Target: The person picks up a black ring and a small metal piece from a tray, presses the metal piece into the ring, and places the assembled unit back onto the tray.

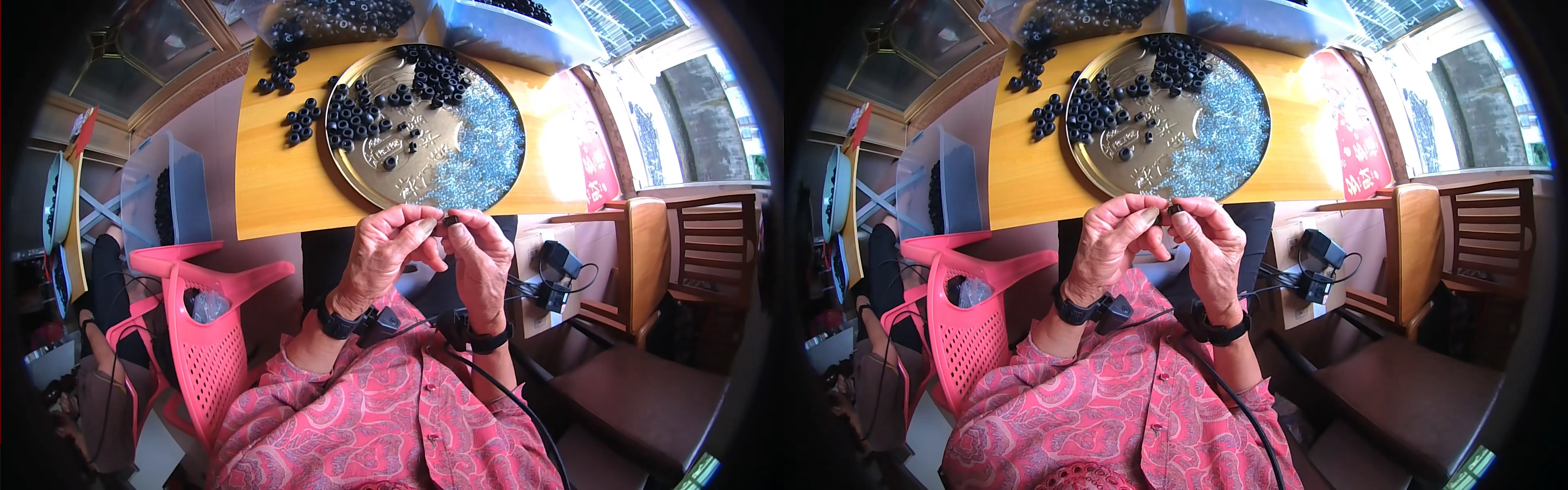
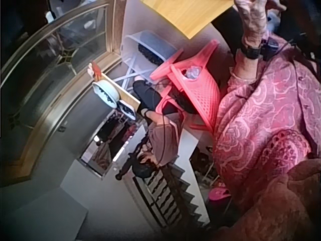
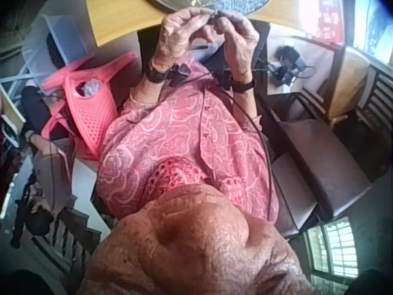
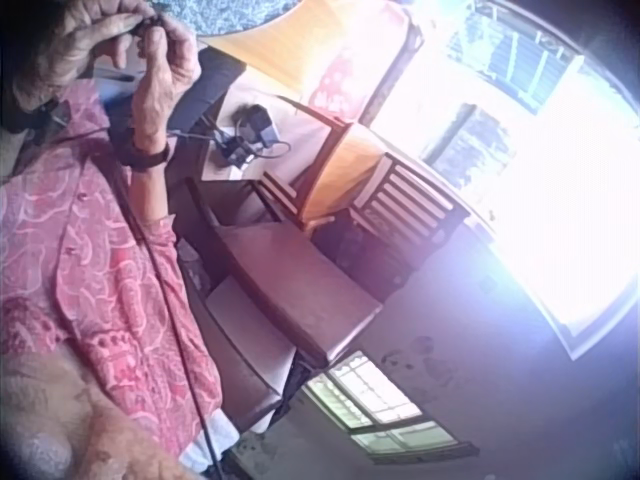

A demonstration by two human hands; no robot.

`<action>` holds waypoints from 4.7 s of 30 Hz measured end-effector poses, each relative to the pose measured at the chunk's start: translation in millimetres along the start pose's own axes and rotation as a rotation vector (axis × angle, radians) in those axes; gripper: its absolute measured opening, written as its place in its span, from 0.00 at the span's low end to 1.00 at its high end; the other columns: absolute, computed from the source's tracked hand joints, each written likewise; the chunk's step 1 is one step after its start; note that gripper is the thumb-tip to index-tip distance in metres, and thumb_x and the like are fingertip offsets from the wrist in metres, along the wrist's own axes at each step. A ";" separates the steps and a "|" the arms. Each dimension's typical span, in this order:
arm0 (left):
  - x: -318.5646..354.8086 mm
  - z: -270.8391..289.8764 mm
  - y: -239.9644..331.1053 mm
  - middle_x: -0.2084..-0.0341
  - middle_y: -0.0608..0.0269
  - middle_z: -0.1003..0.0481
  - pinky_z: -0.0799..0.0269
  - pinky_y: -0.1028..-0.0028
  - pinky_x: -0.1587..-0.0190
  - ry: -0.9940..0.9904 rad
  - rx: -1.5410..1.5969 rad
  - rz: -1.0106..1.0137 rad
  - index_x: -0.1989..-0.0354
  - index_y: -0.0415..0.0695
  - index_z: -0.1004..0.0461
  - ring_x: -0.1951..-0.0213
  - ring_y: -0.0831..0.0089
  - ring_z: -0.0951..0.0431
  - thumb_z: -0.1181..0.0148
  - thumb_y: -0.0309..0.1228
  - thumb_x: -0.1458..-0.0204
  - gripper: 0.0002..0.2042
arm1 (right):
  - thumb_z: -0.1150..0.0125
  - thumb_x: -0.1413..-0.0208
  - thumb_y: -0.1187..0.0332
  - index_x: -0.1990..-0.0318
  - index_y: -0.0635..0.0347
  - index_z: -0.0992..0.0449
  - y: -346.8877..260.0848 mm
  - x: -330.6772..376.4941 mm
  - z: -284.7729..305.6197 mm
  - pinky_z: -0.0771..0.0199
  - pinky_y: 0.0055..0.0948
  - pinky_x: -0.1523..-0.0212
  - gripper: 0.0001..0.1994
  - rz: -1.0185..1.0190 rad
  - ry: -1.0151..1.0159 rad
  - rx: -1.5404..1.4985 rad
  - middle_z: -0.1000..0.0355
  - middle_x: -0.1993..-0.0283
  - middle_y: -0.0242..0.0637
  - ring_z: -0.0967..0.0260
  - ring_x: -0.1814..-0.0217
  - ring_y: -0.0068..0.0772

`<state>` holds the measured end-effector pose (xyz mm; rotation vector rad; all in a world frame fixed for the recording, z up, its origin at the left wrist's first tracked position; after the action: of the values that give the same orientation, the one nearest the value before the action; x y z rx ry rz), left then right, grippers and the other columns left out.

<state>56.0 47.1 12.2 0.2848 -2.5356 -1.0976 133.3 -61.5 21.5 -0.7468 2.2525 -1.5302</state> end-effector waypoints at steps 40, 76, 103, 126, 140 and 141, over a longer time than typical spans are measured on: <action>-1.0 9.1 -6.7 0.67 0.61 0.22 0.19 0.71 0.61 -0.089 0.332 -0.043 0.51 0.37 0.28 0.65 0.75 0.21 0.45 0.27 0.42 0.12 | 0.38 0.52 0.85 0.61 0.65 0.25 -41.2 18.0 -33.0 0.26 0.25 0.62 0.10 0.409 -0.086 0.550 0.27 0.61 0.41 0.27 0.60 0.31; 3.3 6.5 -7.0 0.67 0.61 0.23 0.23 0.77 0.64 -0.122 0.227 -0.019 0.53 0.37 0.27 0.68 0.76 0.21 0.46 0.28 0.41 0.11 | 0.45 0.42 0.79 0.56 0.68 0.27 -30.6 21.9 -25.5 0.33 0.17 0.63 0.07 0.100 -0.051 0.219 0.28 0.58 0.33 0.32 0.62 0.18; 5.9 0.9 -2.5 0.67 0.60 0.23 0.24 0.76 0.65 -0.125 0.272 -0.023 0.53 0.37 0.28 0.70 0.76 0.23 0.44 0.29 0.42 0.12 | 0.43 0.43 0.79 0.57 0.66 0.26 -14.8 16.6 -7.1 0.33 0.18 0.66 0.07 0.032 0.040 -0.034 0.28 0.61 0.34 0.33 0.66 0.18; 21.8 2.3 1.3 0.70 0.66 0.26 0.25 0.75 0.62 -0.091 0.244 -0.115 0.52 0.41 0.27 0.68 0.78 0.23 0.47 0.30 0.40 0.10 | 0.43 0.42 0.73 0.58 0.66 0.27 -9.6 12.8 -18.4 0.39 0.15 0.69 0.07 0.006 -0.035 -0.052 0.28 0.65 0.32 0.37 0.71 0.16; 23.4 -4.6 7.7 0.71 0.63 0.26 0.26 0.75 0.64 -0.068 0.336 -0.065 0.51 0.39 0.28 0.71 0.76 0.23 0.45 0.28 0.42 0.12 | 0.45 0.45 0.80 0.60 0.68 0.26 -8.3 13.8 -14.2 0.38 0.18 0.69 0.06 0.006 -0.008 -0.030 0.32 0.58 0.36 0.37 0.69 0.18; 26.0 -5.1 10.1 0.70 0.63 0.25 0.26 0.76 0.64 -0.051 0.325 -0.067 0.51 0.38 0.29 0.71 0.76 0.23 0.45 0.28 0.42 0.12 | 0.44 0.45 0.81 0.60 0.68 0.26 -6.2 13.7 -14.2 0.38 0.18 0.69 0.06 -0.009 -0.005 -0.077 0.32 0.58 0.36 0.37 0.68 0.18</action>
<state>33.9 42.2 29.2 0.4335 -2.7633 -0.7184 116.1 -60.5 33.1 -0.7828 2.3187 -1.4510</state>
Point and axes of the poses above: each hand's wrist, its own x-axis away from the middle knuckle, its own z-axis out of the back of the hand, y = z × x, the point moved 6 cm from there along -x, towards the middle knuckle
